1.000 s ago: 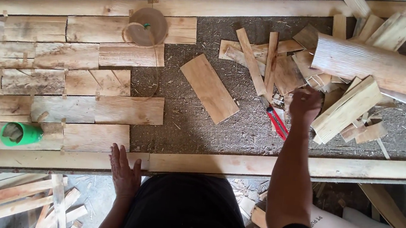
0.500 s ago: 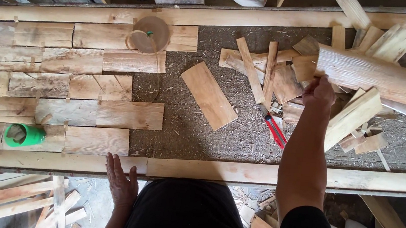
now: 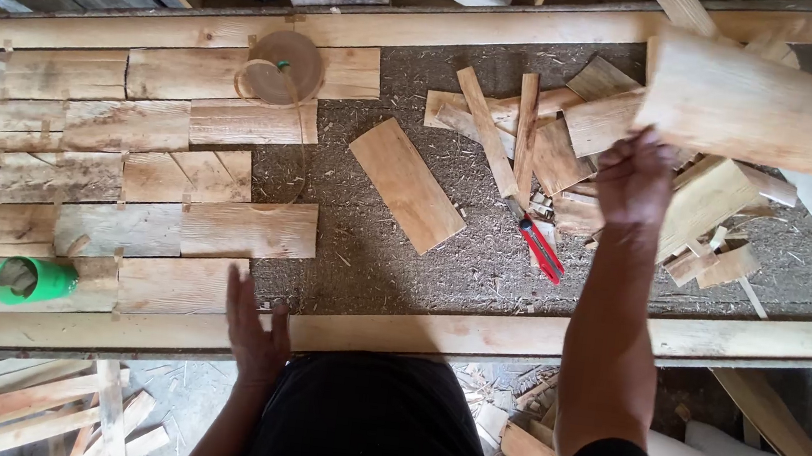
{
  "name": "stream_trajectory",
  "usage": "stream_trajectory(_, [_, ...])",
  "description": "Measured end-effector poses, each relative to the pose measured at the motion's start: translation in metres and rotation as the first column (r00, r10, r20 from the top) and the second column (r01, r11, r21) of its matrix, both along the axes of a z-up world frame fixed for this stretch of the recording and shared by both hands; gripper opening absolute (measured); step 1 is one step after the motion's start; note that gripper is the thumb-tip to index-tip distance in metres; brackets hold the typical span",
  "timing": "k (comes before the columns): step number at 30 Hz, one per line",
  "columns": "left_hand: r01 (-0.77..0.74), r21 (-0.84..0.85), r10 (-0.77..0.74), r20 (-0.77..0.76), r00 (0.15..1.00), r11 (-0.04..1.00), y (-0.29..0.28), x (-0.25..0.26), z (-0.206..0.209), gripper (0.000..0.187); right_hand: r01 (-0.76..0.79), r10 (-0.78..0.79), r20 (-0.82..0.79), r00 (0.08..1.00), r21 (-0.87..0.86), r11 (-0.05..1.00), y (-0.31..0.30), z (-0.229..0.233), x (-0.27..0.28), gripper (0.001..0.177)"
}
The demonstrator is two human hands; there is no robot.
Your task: Trimming and arranging small wooden planks to create a tiled pattern on a surface.
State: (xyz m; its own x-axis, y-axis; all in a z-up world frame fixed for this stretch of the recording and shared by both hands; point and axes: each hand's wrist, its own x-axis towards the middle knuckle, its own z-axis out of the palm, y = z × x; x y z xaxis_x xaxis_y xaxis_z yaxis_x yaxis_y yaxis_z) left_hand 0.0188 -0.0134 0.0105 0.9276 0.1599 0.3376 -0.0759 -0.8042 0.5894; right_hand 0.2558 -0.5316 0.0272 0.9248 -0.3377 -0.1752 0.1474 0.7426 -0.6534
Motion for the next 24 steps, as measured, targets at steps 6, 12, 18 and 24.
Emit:
stream_trajectory(6, [0.216,-0.409,-0.314,-0.188,0.931,0.887,-0.06,0.072,0.028,0.048,-0.211,0.203,-0.098,0.974,-0.082,0.974,0.111,-0.072,-0.071,0.013])
stream_trajectory(12, [-0.173,-0.933,-0.388,-0.293,0.874,0.316,-0.11,0.12,-0.011,0.048,-0.558,0.275,-0.546,0.791,-0.461,0.69,0.238,-0.06,-0.137,0.013])
stream_trajectory(18, [-0.099,-0.925,-0.317,-0.224,0.922,0.366,-0.111,0.116,-0.041,0.03,-0.447,0.391,-0.268,0.88,-0.19,0.874,0.279,-0.096,-0.167,0.01])
stream_trajectory(24, [-0.252,-0.872,-0.174,-0.35,0.92,0.421,-0.103,0.146,0.009,0.027,-0.432,0.189,-0.422,0.886,-0.902,0.009,0.266,-0.12,-0.158,0.053])
